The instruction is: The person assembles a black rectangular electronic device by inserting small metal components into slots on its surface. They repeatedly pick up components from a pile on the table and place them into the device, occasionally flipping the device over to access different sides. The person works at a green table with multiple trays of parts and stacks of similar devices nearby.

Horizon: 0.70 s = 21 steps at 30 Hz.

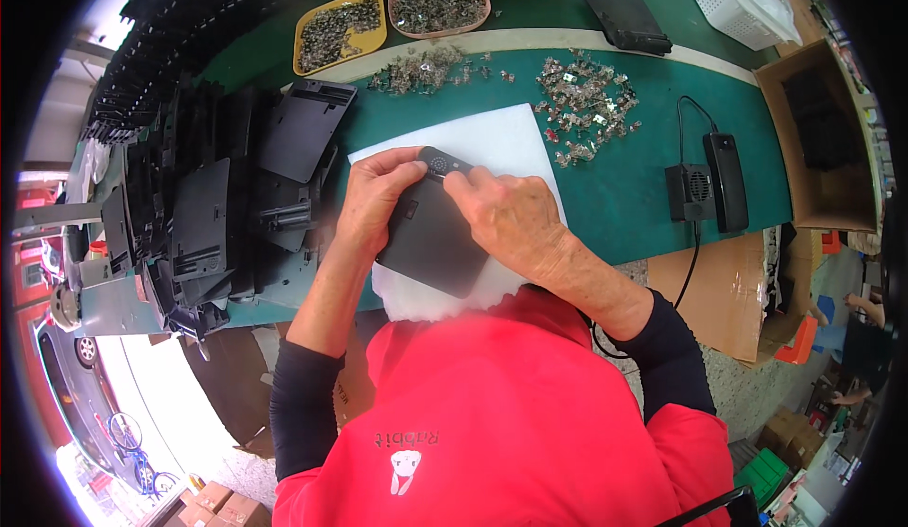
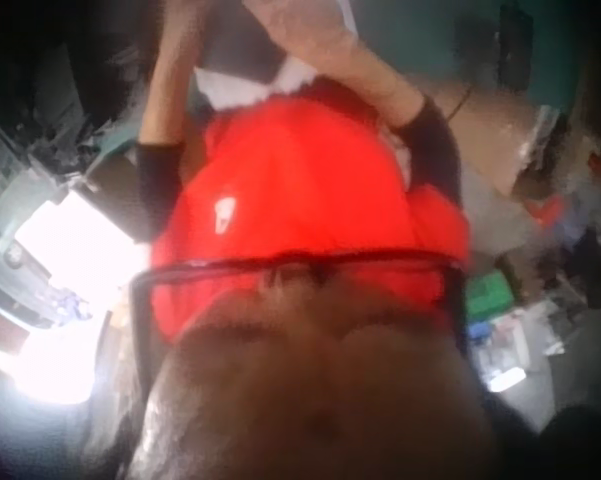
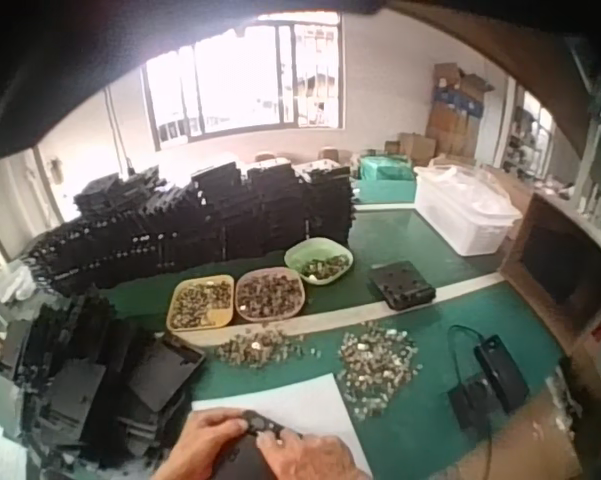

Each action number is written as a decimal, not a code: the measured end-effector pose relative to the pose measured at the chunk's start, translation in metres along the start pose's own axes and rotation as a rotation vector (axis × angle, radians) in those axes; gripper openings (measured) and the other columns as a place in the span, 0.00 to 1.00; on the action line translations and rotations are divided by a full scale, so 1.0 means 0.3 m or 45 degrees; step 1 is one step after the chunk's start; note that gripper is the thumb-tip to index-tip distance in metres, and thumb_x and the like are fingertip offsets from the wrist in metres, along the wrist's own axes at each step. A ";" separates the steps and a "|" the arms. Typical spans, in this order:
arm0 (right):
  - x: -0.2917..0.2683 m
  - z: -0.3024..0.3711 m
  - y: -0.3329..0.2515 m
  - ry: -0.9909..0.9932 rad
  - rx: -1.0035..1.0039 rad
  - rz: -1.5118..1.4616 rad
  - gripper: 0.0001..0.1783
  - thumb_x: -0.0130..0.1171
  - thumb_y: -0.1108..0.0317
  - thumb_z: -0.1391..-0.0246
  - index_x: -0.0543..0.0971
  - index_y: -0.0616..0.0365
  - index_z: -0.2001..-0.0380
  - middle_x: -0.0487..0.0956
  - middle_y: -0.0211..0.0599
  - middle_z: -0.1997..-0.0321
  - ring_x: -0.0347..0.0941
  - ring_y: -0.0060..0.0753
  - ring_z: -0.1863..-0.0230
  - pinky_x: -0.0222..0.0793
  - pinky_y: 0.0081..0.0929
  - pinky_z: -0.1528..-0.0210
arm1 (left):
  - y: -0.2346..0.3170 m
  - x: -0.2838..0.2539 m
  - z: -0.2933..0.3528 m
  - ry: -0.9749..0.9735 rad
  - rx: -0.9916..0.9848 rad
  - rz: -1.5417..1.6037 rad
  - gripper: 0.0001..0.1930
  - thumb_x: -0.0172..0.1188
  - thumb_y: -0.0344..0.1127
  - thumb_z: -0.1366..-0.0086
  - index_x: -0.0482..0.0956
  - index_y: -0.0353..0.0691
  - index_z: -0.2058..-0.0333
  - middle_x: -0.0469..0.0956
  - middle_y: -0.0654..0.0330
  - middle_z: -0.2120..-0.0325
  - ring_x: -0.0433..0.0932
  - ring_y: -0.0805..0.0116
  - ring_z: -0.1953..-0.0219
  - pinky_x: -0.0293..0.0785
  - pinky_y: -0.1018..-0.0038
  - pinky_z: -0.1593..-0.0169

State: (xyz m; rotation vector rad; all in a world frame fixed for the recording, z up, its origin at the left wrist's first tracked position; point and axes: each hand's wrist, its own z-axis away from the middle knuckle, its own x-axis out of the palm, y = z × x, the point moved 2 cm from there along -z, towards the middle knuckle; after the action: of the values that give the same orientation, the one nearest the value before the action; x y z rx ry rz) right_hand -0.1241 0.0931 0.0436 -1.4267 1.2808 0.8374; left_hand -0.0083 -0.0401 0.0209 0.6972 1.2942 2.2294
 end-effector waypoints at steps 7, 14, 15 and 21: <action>-0.006 0.041 0.023 -0.050 0.045 -0.018 0.08 0.57 0.68 0.49 0.73 0.53 0.64 0.76 0.35 0.75 0.78 0.40 0.80 0.73 0.35 0.79 | -0.017 0.018 0.009 0.114 0.156 -0.377 0.12 0.57 0.28 0.41 0.83 0.31 0.59 0.82 0.59 0.73 0.77 0.76 0.76 0.74 0.79 0.71; 0.001 0.053 0.034 -0.023 0.019 -0.027 0.19 0.56 0.69 0.49 0.76 0.51 0.51 0.76 0.35 0.73 0.78 0.40 0.78 0.72 0.36 0.78 | -0.031 -0.012 -0.005 -0.065 0.130 -0.397 0.15 0.55 0.31 0.37 0.81 0.29 0.55 0.82 0.58 0.71 0.77 0.76 0.73 0.74 0.78 0.69; 0.002 0.051 0.036 -0.032 0.014 -0.026 0.21 0.56 0.69 0.49 0.75 0.50 0.49 0.76 0.35 0.73 0.78 0.39 0.78 0.72 0.36 0.78 | -0.015 -0.012 0.008 -0.089 0.086 -0.334 0.15 0.54 0.31 0.37 0.80 0.29 0.54 0.82 0.58 0.70 0.78 0.76 0.72 0.74 0.78 0.68; 0.014 0.040 0.036 -0.061 -0.020 0.035 0.24 0.57 0.68 0.49 0.74 0.49 0.46 0.76 0.34 0.71 0.78 0.37 0.77 0.72 0.35 0.77 | -0.036 -0.034 0.005 -0.093 0.073 -0.300 0.17 0.55 0.30 0.35 0.78 0.28 0.50 0.83 0.58 0.66 0.79 0.76 0.69 0.76 0.78 0.65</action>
State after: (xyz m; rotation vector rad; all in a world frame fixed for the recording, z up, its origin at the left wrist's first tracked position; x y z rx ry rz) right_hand -0.1322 0.1041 0.0340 -1.3961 1.2623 0.8968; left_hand 0.0019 -0.0407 0.0098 0.6069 1.3346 1.9687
